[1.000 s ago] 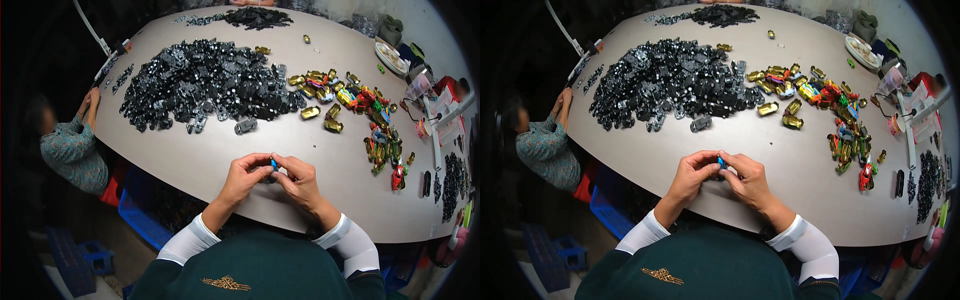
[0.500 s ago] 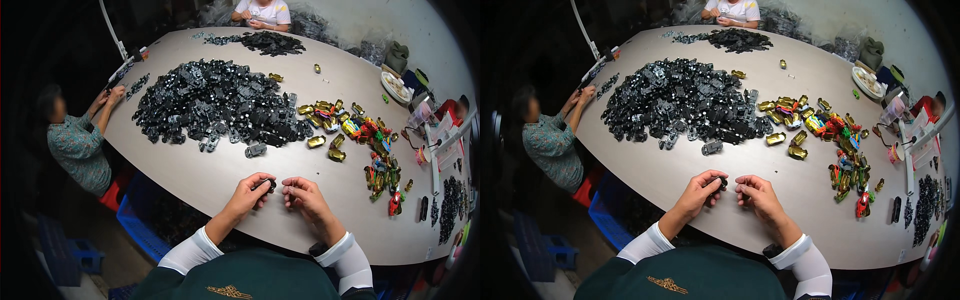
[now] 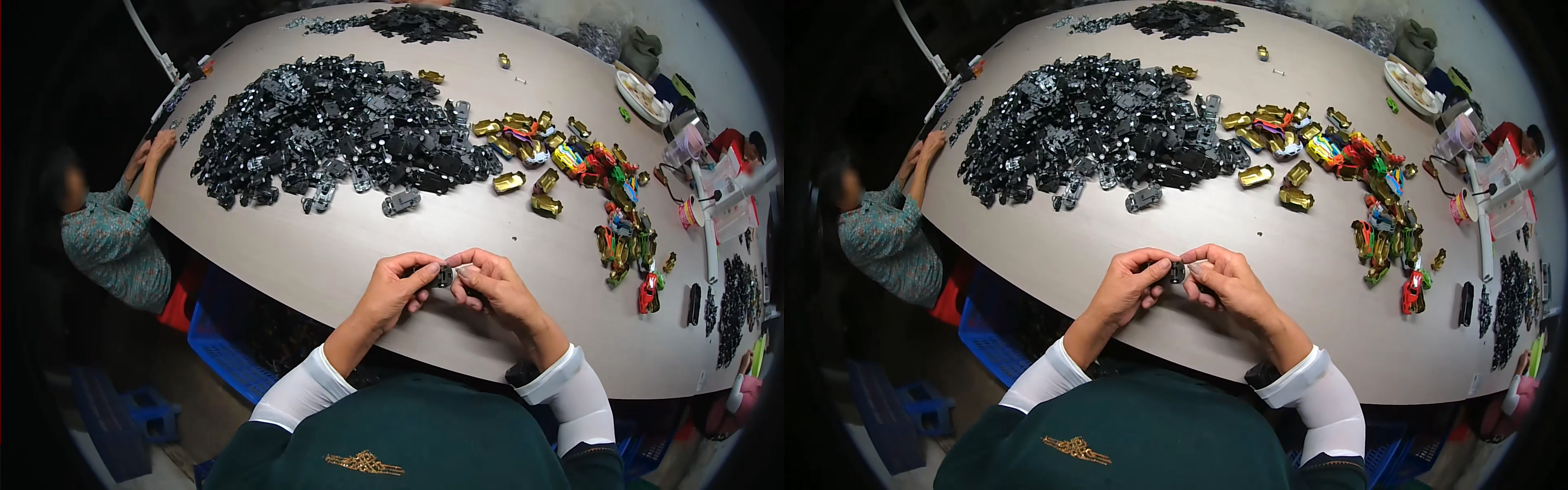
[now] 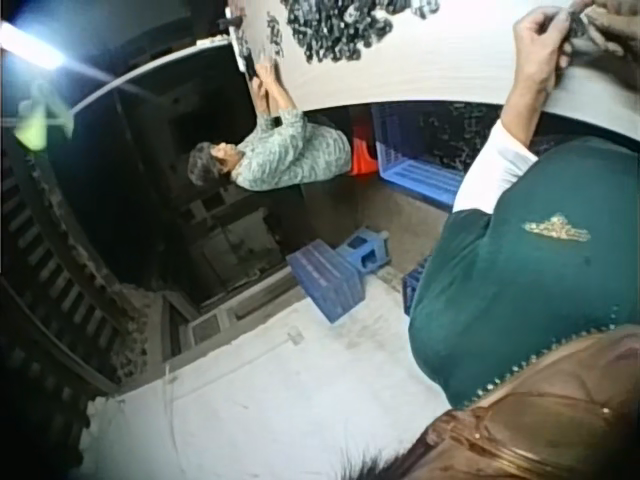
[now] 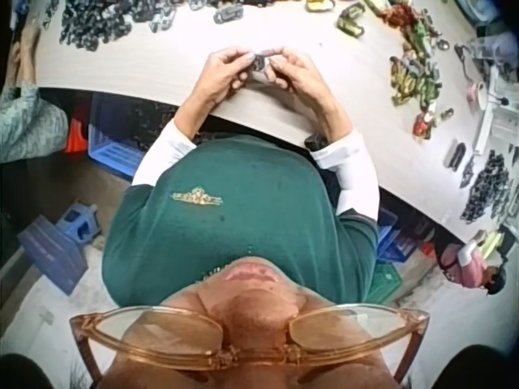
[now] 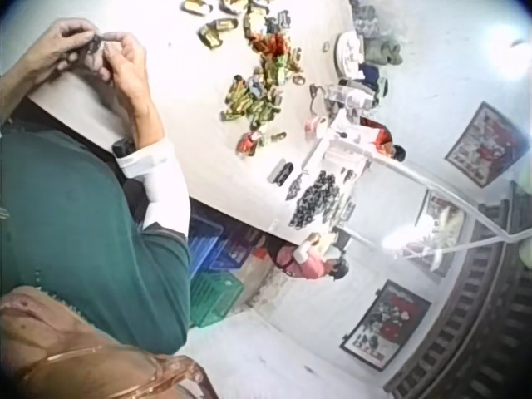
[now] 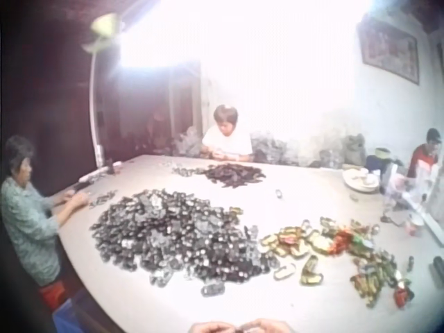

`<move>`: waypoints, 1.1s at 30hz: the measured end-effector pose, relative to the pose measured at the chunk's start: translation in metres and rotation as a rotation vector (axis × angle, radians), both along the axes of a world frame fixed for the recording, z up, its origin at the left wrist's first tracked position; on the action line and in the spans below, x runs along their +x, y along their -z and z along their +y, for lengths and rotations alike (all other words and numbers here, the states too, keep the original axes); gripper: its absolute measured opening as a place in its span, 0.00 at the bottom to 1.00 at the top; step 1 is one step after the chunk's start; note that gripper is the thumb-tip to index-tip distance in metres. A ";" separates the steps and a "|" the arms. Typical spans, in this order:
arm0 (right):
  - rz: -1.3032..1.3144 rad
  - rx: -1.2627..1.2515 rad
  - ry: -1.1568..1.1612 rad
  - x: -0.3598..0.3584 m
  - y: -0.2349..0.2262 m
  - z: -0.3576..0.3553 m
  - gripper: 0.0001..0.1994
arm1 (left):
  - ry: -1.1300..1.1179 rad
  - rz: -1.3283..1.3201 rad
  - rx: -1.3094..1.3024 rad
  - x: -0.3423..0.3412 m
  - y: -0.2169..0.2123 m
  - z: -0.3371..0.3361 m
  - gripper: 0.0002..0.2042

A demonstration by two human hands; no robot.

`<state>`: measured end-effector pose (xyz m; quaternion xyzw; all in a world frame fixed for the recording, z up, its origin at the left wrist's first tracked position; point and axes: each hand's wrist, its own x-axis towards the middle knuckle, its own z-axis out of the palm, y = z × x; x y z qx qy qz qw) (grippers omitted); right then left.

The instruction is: The person assembles small toy cars by hand at a large table. They pick up a black chassis and a colored body, fit them together, and place the completed unit on the table. This process is repeated with different colored bodies, including yellow, green, blue, orange, and purple, while another person works in the background.

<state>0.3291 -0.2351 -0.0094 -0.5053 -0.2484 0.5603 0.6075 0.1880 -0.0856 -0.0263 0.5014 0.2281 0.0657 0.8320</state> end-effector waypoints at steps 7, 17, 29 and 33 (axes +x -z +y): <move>0.083 -0.019 -0.041 0.000 -0.001 -0.001 0.11 | -0.037 -0.009 -0.027 0.003 0.000 -0.004 0.05; -0.265 -0.065 0.028 -0.009 0.015 0.001 0.06 | -0.023 -0.008 0.280 0.005 0.006 -0.010 0.05; -0.122 -0.094 0.000 -0.007 0.009 0.002 0.06 | -0.017 -0.015 0.619 0.009 0.018 -0.003 0.04; -0.254 -0.039 0.112 -0.010 0.021 0.002 0.05 | -0.132 -0.049 0.730 0.010 -0.001 -0.013 0.09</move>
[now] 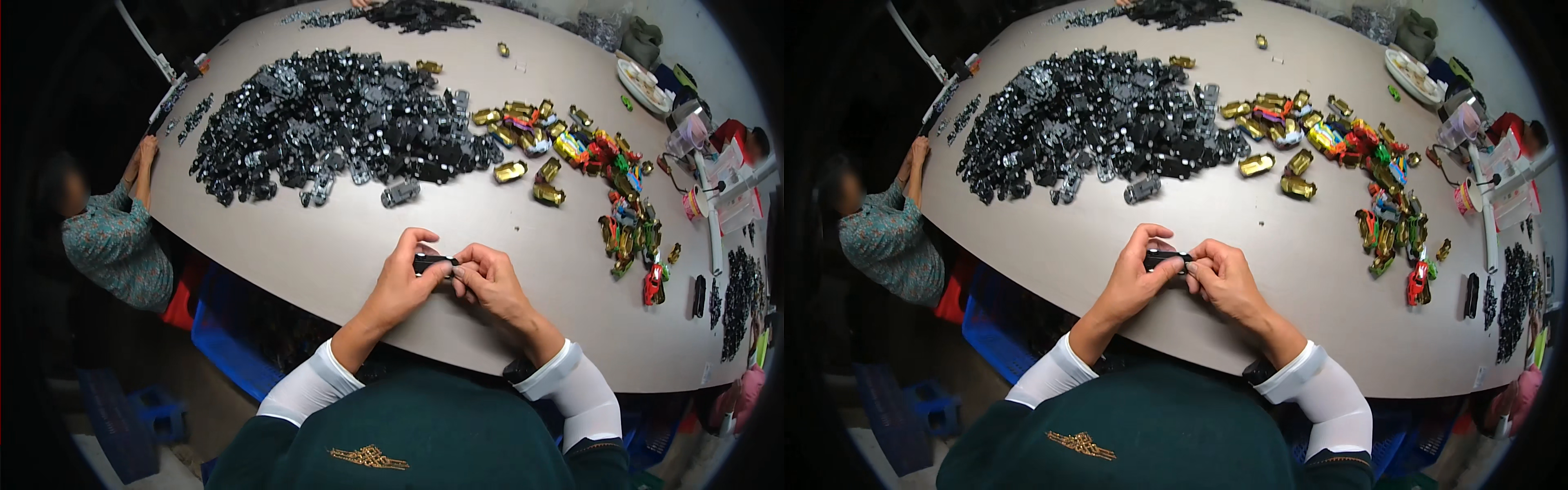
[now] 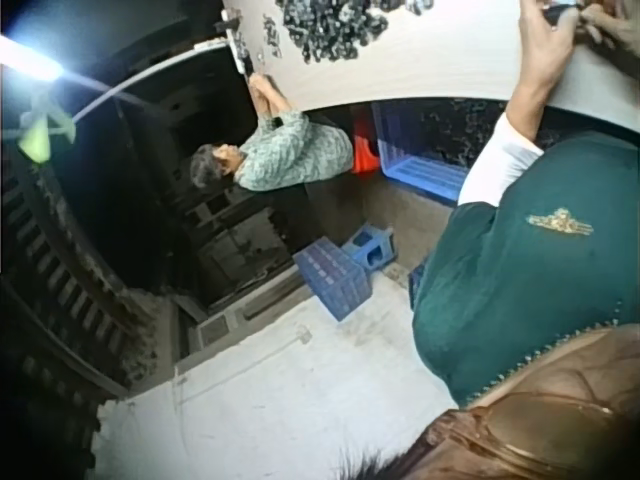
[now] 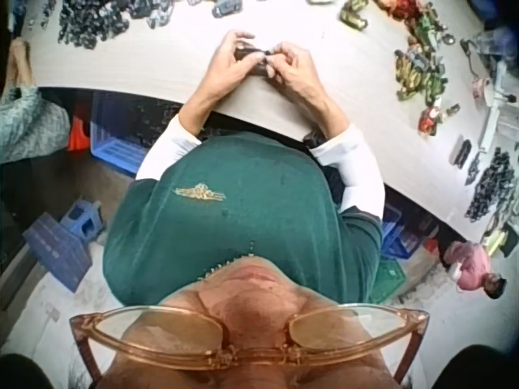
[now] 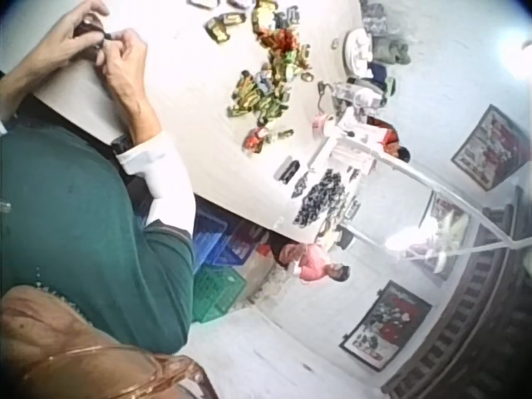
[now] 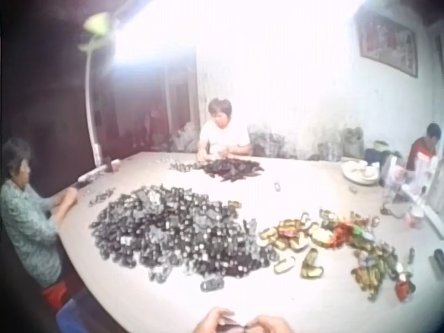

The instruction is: The person assembles small toy cars by hand at a large table. They pick up a black chassis and a colored body, fit them together, and place the completed unit on the table. This process is repeated with different colored bodies, including yellow, green, blue, orange, and purple, while another person works in the background.

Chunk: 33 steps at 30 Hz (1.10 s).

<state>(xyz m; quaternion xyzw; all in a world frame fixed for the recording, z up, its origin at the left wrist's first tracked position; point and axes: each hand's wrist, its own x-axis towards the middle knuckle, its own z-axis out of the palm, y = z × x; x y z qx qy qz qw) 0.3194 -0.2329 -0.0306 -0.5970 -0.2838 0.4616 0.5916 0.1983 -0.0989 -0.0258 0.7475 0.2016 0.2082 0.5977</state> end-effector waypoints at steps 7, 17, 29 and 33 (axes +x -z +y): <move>0.250 0.111 -0.062 -0.005 0.001 0.003 0.09 | -0.004 -0.249 -0.626 -0.003 0.002 0.015 0.14; 0.207 0.029 0.029 0.003 -0.012 0.001 0.08 | 0.076 -0.098 -0.598 -0.018 -0.010 0.014 0.14; 0.425 0.094 -0.113 -0.002 -0.013 -0.001 0.09 | 0.119 0.105 -0.692 -0.023 -0.011 0.011 0.05; 0.561 0.085 -0.110 -0.003 -0.012 -0.002 0.07 | 0.134 0.063 -0.670 -0.021 -0.003 0.012 0.06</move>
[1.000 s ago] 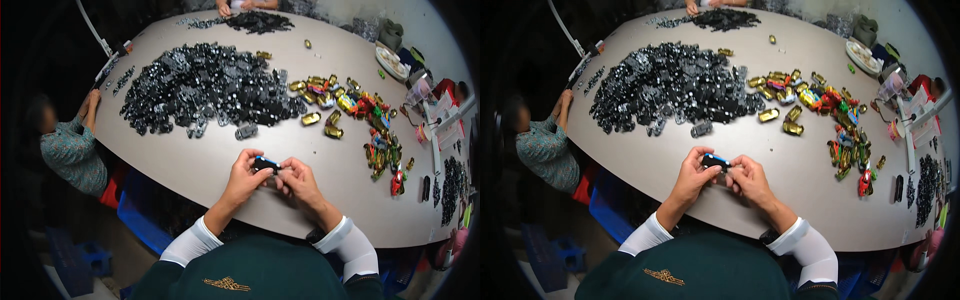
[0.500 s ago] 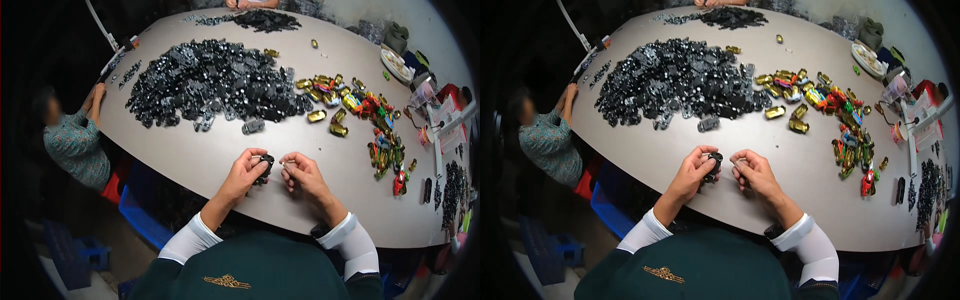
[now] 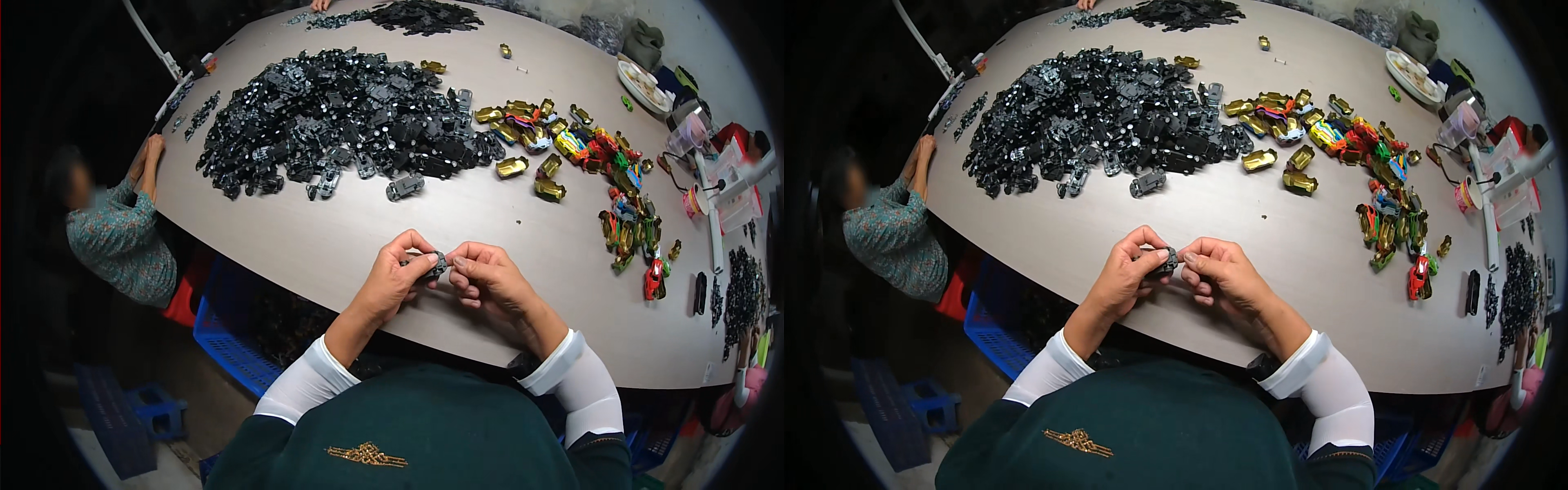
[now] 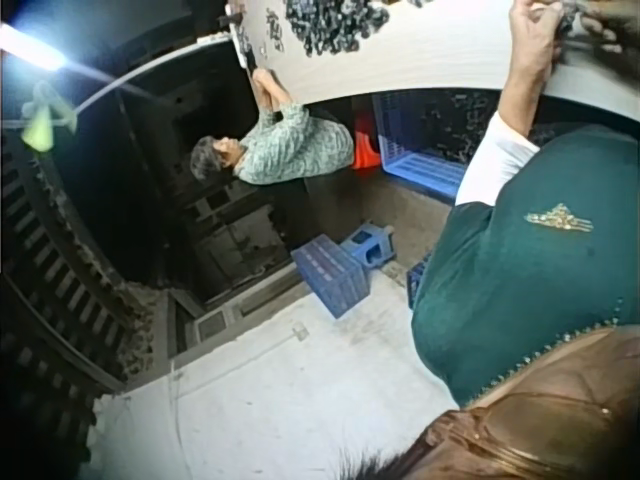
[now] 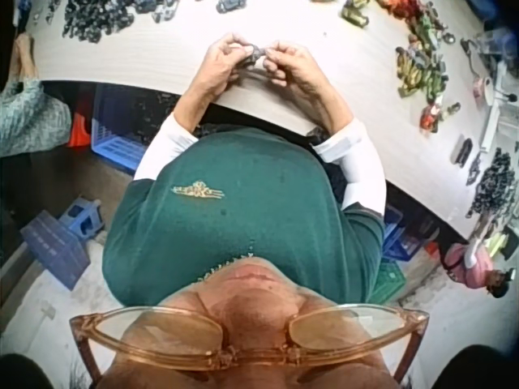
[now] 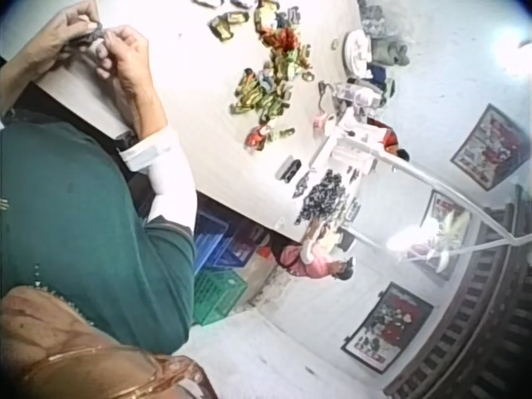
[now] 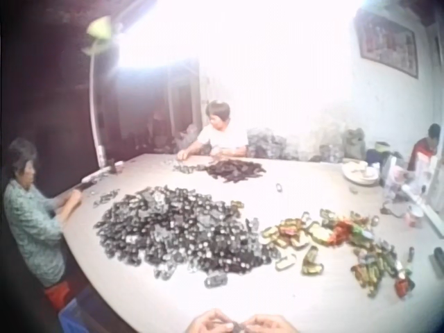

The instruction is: The person assembles small toy cars by hand at a large table. They pick up a black chassis and a colored body, fit them together, and place the completed unit on the table. This process is repeated with different colored bodies, including yellow, green, blue, orange, and purple, while another person works in the background.

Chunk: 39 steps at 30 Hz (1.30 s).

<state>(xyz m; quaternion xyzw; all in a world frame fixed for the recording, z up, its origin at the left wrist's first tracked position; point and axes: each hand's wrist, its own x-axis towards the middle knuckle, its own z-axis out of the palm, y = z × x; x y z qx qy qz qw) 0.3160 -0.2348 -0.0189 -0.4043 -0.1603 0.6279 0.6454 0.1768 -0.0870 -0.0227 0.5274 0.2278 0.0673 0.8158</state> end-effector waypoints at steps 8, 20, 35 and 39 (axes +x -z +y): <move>0.111 -0.016 -0.021 -0.004 0.003 0.003 0.08 | 0.018 -0.064 0.007 0.002 -0.003 -0.003 0.12; 0.168 0.022 -0.050 -0.009 -0.003 0.003 0.13 | 0.010 -0.080 0.023 0.003 -0.009 -0.005 0.24; 0.087 0.011 0.016 -0.009 -0.002 0.004 0.11 | 0.040 -0.140 0.164 0.001 0.002 0.007 0.30; 0.126 0.007 0.064 -0.009 0.002 0.004 0.10 | 0.042 -0.133 0.086 0.009 0.001 0.003 0.30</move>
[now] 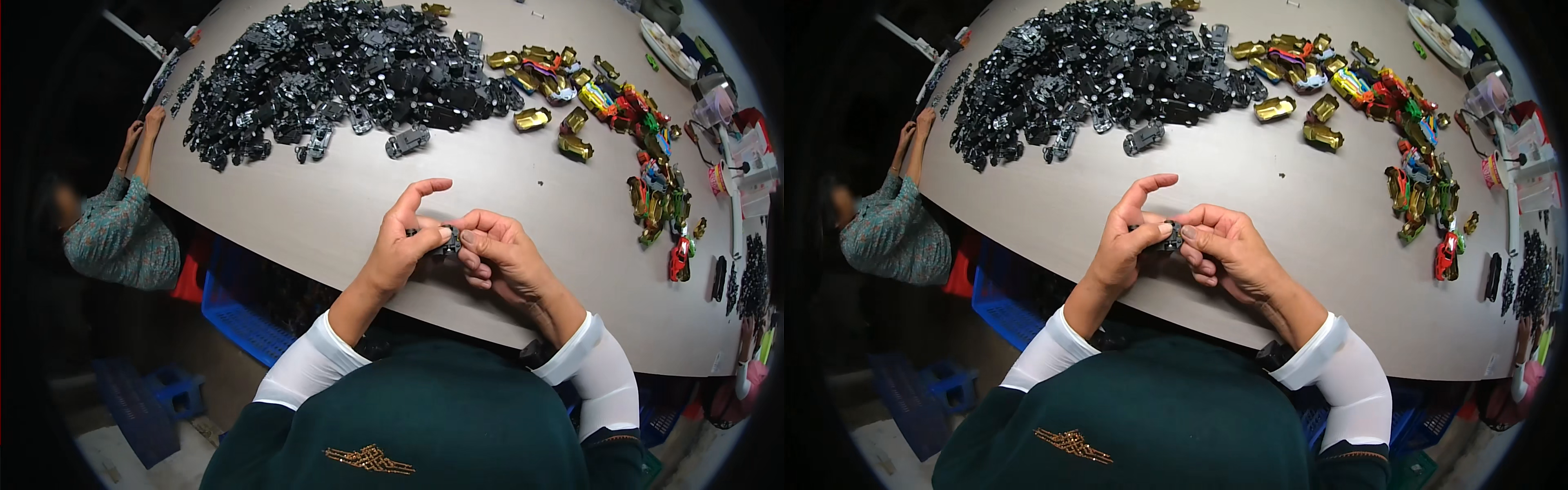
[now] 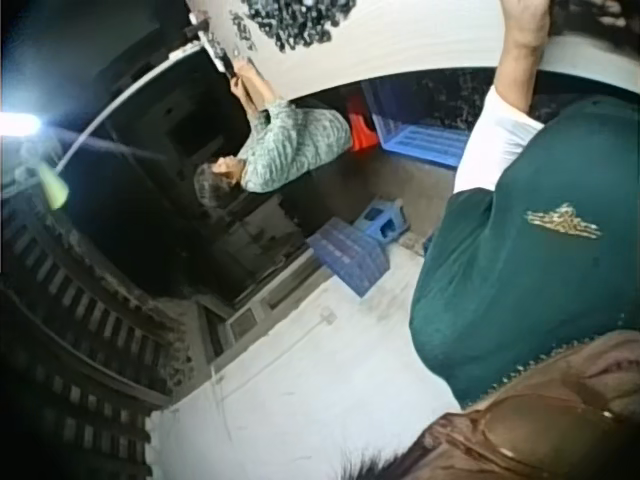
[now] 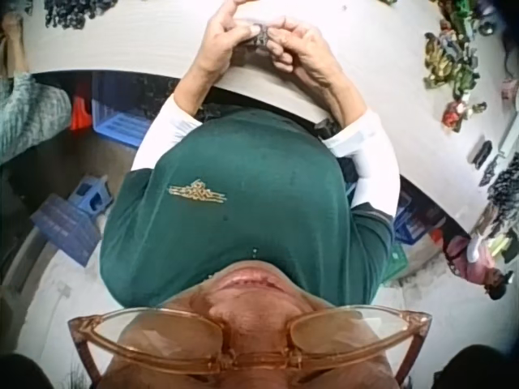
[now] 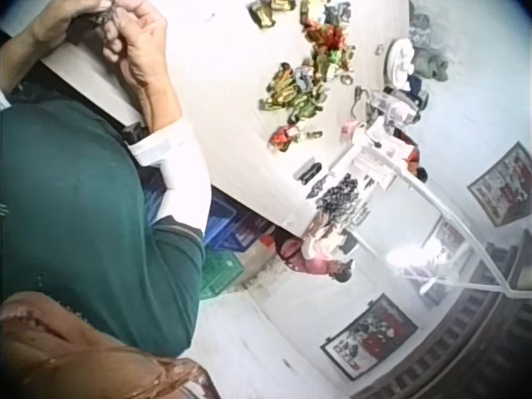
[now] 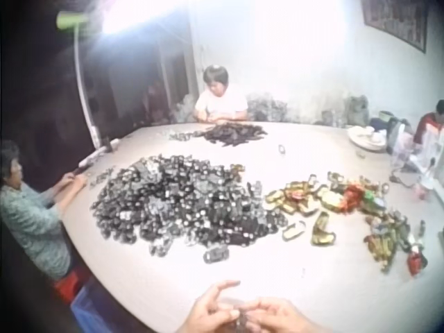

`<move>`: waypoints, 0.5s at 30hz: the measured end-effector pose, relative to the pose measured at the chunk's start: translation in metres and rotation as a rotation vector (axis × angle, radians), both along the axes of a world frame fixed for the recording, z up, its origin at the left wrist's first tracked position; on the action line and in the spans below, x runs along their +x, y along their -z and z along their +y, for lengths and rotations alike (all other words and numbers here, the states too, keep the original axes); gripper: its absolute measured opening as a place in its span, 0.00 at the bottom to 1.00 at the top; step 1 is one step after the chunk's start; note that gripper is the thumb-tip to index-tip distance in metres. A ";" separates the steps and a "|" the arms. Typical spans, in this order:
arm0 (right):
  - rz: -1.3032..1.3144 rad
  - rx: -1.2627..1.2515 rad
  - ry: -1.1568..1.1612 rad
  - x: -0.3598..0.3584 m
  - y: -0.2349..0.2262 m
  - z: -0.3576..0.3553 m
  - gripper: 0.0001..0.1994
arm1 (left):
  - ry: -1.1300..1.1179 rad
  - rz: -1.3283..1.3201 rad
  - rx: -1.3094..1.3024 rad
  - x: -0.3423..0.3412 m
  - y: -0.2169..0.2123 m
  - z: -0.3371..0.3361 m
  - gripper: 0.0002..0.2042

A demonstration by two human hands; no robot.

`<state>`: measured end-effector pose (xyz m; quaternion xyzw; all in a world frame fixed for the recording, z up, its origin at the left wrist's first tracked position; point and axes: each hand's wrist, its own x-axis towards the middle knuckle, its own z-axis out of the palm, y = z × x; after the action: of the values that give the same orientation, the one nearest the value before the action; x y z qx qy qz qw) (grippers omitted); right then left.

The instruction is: The person assembles small toy cars by hand at a large table. They pick up a black chassis and a colored body, fit them together, and place the completed unit on the table. This process is repeated with different colored bodies, including yellow, green, blue, orange, and purple, while another person works in the background.

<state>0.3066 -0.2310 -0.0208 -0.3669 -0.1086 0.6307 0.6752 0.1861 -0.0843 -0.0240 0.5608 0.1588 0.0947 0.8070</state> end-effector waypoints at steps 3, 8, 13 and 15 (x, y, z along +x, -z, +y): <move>-0.012 0.001 -0.007 0.003 0.000 0.000 0.08 | 0.016 0.011 -0.004 0.004 -0.003 0.003 0.30; -0.589 -0.050 0.030 0.000 0.005 0.002 0.06 | -0.024 0.044 0.162 0.002 0.001 -0.005 0.29; -0.428 -0.180 0.004 0.012 -0.004 0.000 0.08 | -0.060 0.096 0.285 0.005 0.003 -0.008 0.27; -0.323 -0.198 0.043 0.015 -0.004 -0.003 0.08 | -0.098 0.113 0.191 0.006 -0.002 -0.007 0.25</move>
<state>0.3213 -0.2337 -0.0165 -0.5300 -0.1451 0.5566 0.6232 0.1922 -0.0916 -0.0219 0.6313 0.2214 0.1170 0.7340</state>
